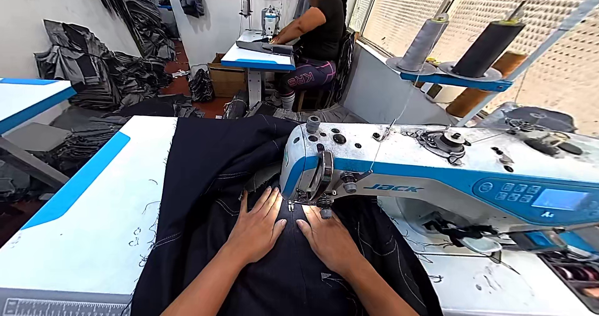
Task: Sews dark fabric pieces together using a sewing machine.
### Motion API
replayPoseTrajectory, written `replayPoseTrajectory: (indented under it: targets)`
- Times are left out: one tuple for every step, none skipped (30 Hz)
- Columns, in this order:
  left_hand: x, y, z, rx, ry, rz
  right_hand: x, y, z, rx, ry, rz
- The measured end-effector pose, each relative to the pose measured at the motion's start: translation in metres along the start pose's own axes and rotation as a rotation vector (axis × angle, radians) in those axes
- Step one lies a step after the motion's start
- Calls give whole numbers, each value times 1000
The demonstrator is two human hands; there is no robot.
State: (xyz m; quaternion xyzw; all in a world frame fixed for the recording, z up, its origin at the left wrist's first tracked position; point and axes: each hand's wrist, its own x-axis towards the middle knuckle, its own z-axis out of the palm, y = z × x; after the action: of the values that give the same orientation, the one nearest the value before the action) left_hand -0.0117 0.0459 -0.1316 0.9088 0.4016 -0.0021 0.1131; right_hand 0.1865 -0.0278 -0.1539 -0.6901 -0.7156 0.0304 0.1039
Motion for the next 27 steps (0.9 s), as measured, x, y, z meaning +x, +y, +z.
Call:
replayPoseTrajectory:
  targets:
    - [1,0,-1,-1,3,1,1,1,1,4,20,-4]
    - [4,-1,-2,-1,8,1,4,2,1,15,41,0]
    - [8,-3,-3,2,16,-1,8,3,1,35,65,8]
    - [13,-4,-5,4,23,-6,12,4,1,60,103,13]
    - [19,-6,-8,6,26,-11,18,6,0,89,118,28]
    - [25,-9,-11,8,28,-14,24,6,-4,125,83,59]
    - [31,-12,-14,7,38,-9,30,7,-7,153,50,85]
    - [38,-16,-16,4,53,2,35,8,-11,171,1,119]
    - [44,-20,-17,-1,74,21,41,7,-16,182,-54,153]
    - [49,-23,-19,-9,88,41,45,7,-20,194,-98,183]
    - [53,-26,-20,-18,100,60,47,7,-22,219,-112,199]
    - [55,-26,-20,-24,113,81,45,8,-24,256,-91,192]
    - [53,-26,-19,-22,135,103,37,8,-25,310,-13,158]
    - [47,-27,-18,-13,178,133,26,9,-27,336,109,86]
    - [39,-29,-17,5,235,157,13,11,-31,294,250,4]
    - [24,-32,-18,21,319,171,-3,17,-36,208,378,-59]
    - [2,-36,-19,19,428,167,-27,26,-40,114,452,-71]
    - [-28,-42,-21,26,542,123,-58,36,-45,37,476,-18]
    - [-60,-49,-22,36,658,24,-90,44,-48,-1,459,79]
    - [-92,-56,-21,29,741,-126,-119,49,-51,5,414,199]
    - [-122,-61,-18,-7,743,-304,-144,52,-49,7,367,305]
    - [-145,-63,-14,-73,678,-455,-161,54,-47,10,318,376]
    - [-159,-63,-10,-137,593,-546,-169,52,-48,31,273,409]
    - [-165,-60,-5,-172,547,-567,-169,48,-53,83,213,426]
    - [-167,-56,-3,-204,546,-549,-165,44,-59,171,156,431]
    - [-169,-53,-4,-261,542,-516,-162,40,-62,263,140,417]
    - [-174,-52,-8,-350,538,-484,-162,39,-63,364,157,405]
